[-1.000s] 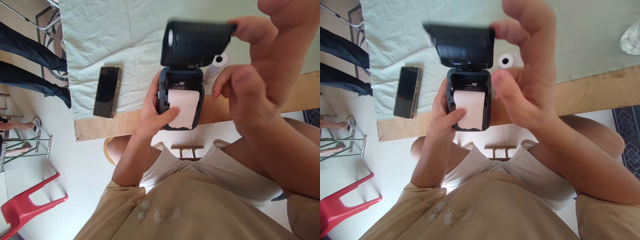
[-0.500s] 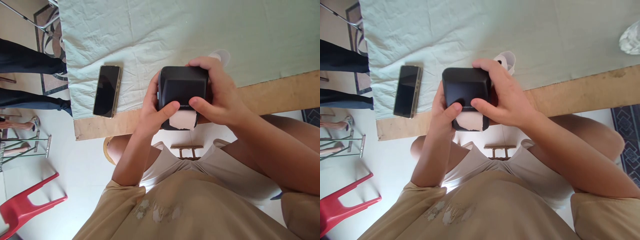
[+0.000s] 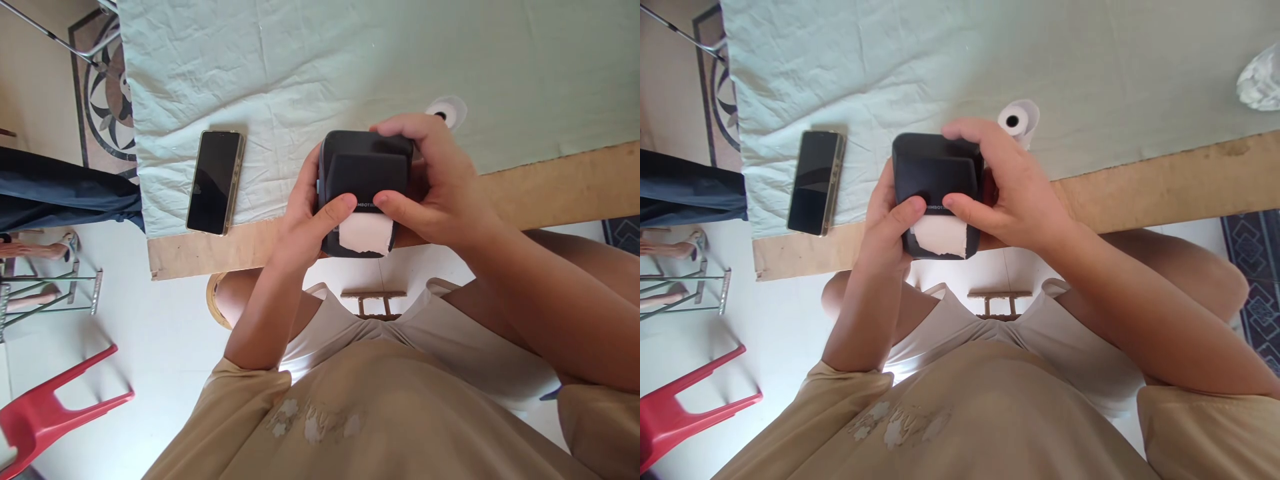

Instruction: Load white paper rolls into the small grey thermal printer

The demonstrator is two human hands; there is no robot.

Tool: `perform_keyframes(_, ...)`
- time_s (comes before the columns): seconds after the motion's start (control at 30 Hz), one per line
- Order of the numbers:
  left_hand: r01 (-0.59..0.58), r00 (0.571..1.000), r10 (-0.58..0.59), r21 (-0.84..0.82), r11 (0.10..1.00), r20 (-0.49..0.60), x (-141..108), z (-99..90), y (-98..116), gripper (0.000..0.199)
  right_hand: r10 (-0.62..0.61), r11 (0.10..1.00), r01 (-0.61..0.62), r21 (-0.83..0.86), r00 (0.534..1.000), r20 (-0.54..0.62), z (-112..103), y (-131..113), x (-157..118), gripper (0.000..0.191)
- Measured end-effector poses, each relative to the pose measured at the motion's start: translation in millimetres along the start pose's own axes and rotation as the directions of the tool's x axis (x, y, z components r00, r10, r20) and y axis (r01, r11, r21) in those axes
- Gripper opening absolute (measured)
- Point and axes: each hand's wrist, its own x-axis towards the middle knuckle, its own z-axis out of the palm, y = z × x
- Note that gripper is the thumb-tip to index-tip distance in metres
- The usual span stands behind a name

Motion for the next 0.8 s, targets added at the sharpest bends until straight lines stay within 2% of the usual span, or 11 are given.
perform_keyframes(0.1, 0.002, 1.000, -0.002, 0.010, 1.000, -0.002, 2, -2.4, -6, 0.061, 0.051, 0.999, -0.051, 0.014, 0.999, 0.012, 0, 0, -1, 0.057)
perform_keyframes(0.27, -0.076, 0.997, 0.075, 0.004, 0.997, 0.035, 4, -6.7, -16, 0.056, 0.095, 0.995, -0.095, -0.002, 0.995, 0.024, -1, -1, 0, 0.055)
perform_keyframes(0.37, -0.043, 0.999, 0.043, 0.002, 0.999, 0.023, 5, -5.7, -17, 0.055, 0.062, 0.998, -0.062, -0.005, 0.998, 0.014, -1, -3, 1, 0.051)
perform_keyframes(0.5, -0.097, 0.995, 0.097, -0.068, 0.993, -0.003, 7, -0.4, -15, 0.045, 0.003, 0.999, -0.003, -0.046, 1.000, 0.000, -2, -9, 2, 0.051)
perform_keyframes(0.67, -0.068, 0.995, 0.063, -0.056, 0.996, -0.074, 2, 8.4, -3, 0.039, -0.026, 0.993, 0.020, -0.114, 0.998, -0.059, -3, -14, 1, 0.051)
perform_keyframes(0.8, -0.044, 0.996, 0.043, -0.010, 0.999, -0.073, 3, 2.5, -6, 0.045, -0.094, 0.991, 0.082, -0.110, 0.989, -0.114, -2, -8, -1, 0.050)
